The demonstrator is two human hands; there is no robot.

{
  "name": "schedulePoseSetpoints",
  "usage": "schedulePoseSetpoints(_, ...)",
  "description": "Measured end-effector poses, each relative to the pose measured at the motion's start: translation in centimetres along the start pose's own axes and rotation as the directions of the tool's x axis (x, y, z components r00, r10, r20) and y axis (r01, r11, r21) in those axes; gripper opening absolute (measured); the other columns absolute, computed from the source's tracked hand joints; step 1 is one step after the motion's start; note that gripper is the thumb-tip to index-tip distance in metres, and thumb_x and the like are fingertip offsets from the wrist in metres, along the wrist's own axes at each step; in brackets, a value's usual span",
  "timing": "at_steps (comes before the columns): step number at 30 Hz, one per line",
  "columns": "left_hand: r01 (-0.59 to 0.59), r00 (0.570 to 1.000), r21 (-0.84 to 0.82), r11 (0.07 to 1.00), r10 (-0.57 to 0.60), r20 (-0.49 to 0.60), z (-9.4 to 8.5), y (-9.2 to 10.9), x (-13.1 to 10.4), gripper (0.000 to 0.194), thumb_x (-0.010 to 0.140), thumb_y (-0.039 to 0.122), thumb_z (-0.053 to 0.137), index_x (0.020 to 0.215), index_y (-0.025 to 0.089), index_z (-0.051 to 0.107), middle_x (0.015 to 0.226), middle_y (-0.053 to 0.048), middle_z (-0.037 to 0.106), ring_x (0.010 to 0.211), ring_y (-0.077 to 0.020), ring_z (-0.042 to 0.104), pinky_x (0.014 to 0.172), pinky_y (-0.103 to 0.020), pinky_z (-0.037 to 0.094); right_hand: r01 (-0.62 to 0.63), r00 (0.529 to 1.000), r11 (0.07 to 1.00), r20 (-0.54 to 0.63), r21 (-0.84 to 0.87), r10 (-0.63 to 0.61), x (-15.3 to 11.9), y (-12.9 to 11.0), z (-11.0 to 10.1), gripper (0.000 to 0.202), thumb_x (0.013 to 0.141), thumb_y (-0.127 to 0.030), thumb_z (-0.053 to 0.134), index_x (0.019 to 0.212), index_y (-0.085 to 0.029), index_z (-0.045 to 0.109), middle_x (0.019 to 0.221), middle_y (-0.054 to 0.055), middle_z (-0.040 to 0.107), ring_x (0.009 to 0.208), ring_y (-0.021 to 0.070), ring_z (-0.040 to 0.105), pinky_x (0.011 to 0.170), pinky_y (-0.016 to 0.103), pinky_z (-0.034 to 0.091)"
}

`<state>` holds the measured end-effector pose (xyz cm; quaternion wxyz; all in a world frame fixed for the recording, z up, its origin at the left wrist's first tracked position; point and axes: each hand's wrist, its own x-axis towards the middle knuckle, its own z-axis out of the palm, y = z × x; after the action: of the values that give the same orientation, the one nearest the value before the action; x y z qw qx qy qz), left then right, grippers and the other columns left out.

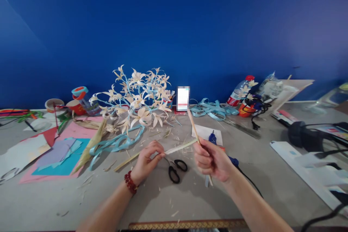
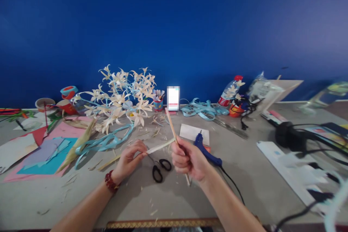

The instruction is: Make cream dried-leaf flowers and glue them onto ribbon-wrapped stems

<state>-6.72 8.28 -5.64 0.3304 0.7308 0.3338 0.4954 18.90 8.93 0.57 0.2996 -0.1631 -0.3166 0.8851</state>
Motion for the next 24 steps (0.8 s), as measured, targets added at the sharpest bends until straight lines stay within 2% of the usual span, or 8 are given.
schedulePoseSetpoints(2, 0.065, 0.997, -0.064, 0.996, -0.067, -0.031, 0.0, -0.2, -0.1, 0.013, 0.088, 0.027, 0.062, 0.079, 0.018, 0.065, 0.081, -0.006, 0.064, 0.081, -0.0197, 0.059, 0.077, -0.034, 0.046, 0.154, 0.975, 0.986, -0.152, -0.070, -0.163, 0.0, -0.8, -0.5, 0.043, 0.086, -0.048, 0.059, 0.061, -0.020, 0.038, 0.045, -0.012, 0.019, 0.038, 0.0042, 0.005, 0.032, 0.014, 0.009)
schedulePoseSetpoints(5, 0.117, 0.989, -0.151, 0.982, -0.129, -0.070, 0.1, -0.4, -0.1, 0.017, 0.087, 0.030, 0.063, 0.076, 0.017, 0.065, 0.080, -0.004, 0.060, 0.080, -0.0183, 0.057, 0.077, -0.032, 0.044, 0.264, 0.817, 0.873, -0.387, -0.410, -0.428, 0.6, -1.6, -1.7, 0.024, 0.085, -0.043, 0.059, 0.086, -0.020, 0.055, 0.051, -0.009, 0.033, 0.039, 0.0053, 0.020, 0.035, 0.016, 0.022)
schedulePoseSetpoints(9, 0.156, 0.981, -0.210, 0.965, -0.176, -0.081, 0.5, -0.2, -0.2, 0.016, 0.087, 0.029, 0.063, 0.077, 0.017, 0.064, 0.080, -0.003, 0.056, 0.078, -0.0165, 0.053, 0.074, -0.029, 0.042, -0.020, 0.707, 0.671, -0.485, -0.742, -0.515, 2.1, -1.1, -4.3, 0.041, 0.085, -0.038, 0.051, 0.121, -0.018, 0.050, 0.075, 0.002, 0.063, 0.053, 0.0130, 0.053, 0.051, 0.026, 0.048)
schedulePoseSetpoints(14, 0.253, 0.951, -0.346, 0.904, -0.298, -0.082, 0.9, -0.1, -0.6, 0.013, 0.084, 0.030, 0.067, 0.079, 0.018, 0.066, 0.079, -0.001, 0.055, 0.076, -0.0150, 0.050, 0.073, -0.026, 0.040, -0.237, 0.629, 0.453, -0.491, -0.860, -0.603, 3.1, -0.4, -6.2, 0.056, 0.086, -0.026, 0.048, 0.140, -0.017, 0.037, 0.116, 0.015, 0.065, 0.089, 0.0248, 0.064, 0.083, 0.044, 0.051)
schedulePoseSetpoints(17, 0.271, 0.949, -0.358, 0.894, -0.310, -0.056, 1.0, -0.1, -0.8, 0.013, 0.084, 0.030, 0.067, 0.081, 0.018, 0.067, 0.079, -0.001, 0.055, 0.075, -0.0144, 0.050, 0.072, -0.026, 0.040, -0.316, 0.621, 0.275, -0.417, -0.908, -0.664, 2.1, -0.1, -5.3, 0.053, 0.085, -0.024, 0.053, 0.138, -0.017, 0.045, 0.139, 0.016, 0.050, 0.120, 0.0318, 0.050, 0.105, 0.049, 0.034)
schedulePoseSetpoints(19, 0.289, 0.947, -0.369, 0.883, -0.319, -0.023, 1.2, 0.1, -0.9, 0.013, 0.083, 0.030, 0.068, 0.080, 0.018, 0.067, 0.077, -0.001, 0.056, 0.072, -0.0138, 0.050, 0.069, -0.025, 0.039, -0.426, 0.674, -0.004, -0.314, -0.905, -0.668, 1.5, 0.2, -4.3, 0.045, 0.089, -0.023, 0.049, 0.134, -0.019, 0.051, 0.147, 0.012, 0.042, 0.128, 0.0316, 0.041, 0.108, 0.046, 0.030)
schedulePoseSetpoints(22, 0.312, 0.945, -0.382, 0.870, -0.325, 0.030, 1.6, 0.5, -0.9, 0.016, 0.081, 0.031, 0.070, 0.077, 0.017, 0.066, 0.074, -0.001, 0.056, 0.069, -0.0134, 0.049, 0.065, -0.024, 0.038, -0.527, 0.798, -0.461, -0.228, -0.714, -0.558, 1.4, 0.8, -3.3, 0.035, 0.094, -0.022, 0.042, 0.123, -0.022, 0.060, 0.141, 0.011, 0.047, 0.119, 0.0290, 0.048, 0.099, 0.041, 0.039)
schedulePoseSetpoints(24, 0.325, 0.941, -0.391, 0.861, -0.334, 0.048, 1.8, 0.8, -0.9, 0.018, 0.080, 0.033, 0.071, 0.075, 0.016, 0.066, 0.074, -0.001, 0.056, 0.068, -0.0135, 0.049, 0.064, -0.024, 0.038, -0.537, 0.822, -0.543, -0.257, -0.646, -0.508, 2.0, 1.1, -3.2, 0.030, 0.094, -0.022, 0.042, 0.110, -0.022, 0.067, 0.127, 0.012, 0.057, 0.108, 0.0282, 0.055, 0.089, 0.038, 0.045)
